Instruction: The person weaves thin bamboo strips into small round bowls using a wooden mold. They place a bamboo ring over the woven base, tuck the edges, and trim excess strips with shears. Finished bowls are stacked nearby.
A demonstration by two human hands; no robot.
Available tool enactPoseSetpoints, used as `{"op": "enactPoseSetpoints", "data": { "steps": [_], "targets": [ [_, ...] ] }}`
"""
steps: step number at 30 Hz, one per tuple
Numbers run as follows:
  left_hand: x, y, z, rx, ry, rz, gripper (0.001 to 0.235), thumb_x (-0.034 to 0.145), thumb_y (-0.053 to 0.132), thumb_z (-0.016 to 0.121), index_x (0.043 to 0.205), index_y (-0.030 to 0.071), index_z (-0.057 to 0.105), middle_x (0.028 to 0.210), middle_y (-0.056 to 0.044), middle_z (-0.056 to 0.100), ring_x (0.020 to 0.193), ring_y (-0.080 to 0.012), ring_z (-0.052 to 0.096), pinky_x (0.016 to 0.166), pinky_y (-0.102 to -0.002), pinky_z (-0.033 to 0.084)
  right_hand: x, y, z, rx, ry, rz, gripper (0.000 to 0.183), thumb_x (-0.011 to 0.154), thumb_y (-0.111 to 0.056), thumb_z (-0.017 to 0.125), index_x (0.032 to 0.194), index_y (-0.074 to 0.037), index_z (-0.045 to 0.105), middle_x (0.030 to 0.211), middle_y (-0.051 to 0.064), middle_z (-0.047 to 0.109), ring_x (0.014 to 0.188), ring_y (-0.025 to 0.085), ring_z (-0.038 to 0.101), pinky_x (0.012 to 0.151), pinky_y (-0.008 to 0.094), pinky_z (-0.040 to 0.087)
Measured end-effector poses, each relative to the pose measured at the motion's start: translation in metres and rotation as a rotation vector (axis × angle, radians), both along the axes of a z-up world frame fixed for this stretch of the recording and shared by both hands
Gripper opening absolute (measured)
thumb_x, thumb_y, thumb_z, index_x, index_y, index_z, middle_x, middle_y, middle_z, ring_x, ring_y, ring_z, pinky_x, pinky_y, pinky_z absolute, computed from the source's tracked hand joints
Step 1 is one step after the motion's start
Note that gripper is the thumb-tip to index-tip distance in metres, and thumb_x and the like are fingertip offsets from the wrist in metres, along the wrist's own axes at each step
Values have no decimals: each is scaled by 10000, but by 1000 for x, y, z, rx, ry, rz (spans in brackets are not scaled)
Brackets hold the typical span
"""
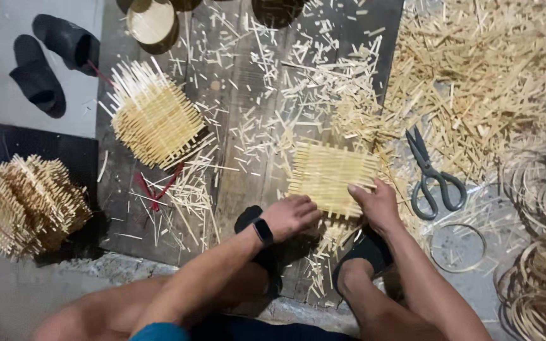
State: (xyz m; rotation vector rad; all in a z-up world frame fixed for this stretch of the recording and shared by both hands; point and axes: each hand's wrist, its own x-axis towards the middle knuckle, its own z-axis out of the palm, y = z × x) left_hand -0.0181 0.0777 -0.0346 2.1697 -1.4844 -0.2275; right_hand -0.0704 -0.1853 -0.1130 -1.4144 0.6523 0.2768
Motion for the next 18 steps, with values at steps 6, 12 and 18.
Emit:
{"op": "enactPoseSetpoints", "data": {
  "steps": [6,12,18],
  "targets": [
    [37,-4,-38,-122,1033,1076,380,834,90,799,1124,13,566,888,-60,690,680,-148,696,598,-293,591,14,15,37,-281,27,21,354,847,-172,839,1116,16,705,899,61,727,730,101,609,639,274,510],
    [47,10,-127,-318,1229,1107,230,776,126,863,920,13,726,765,4,701,669,-82,613,573,-254,520,14,23,5,-355,-39,-39,377,819,-162,873,1097,28,704,862,69,720,720,92,620,623,267,514],
    [50,29,-132,-17,1005,1033,322,790,263,837,1027,62,752,755,50,707,639,-75,635,583,-253,520,-26,-14,-46,-112,-200,-304,388,852,-69,830,1184,13,646,898,28,677,804,89,635,714,253,520]
  ]
}}
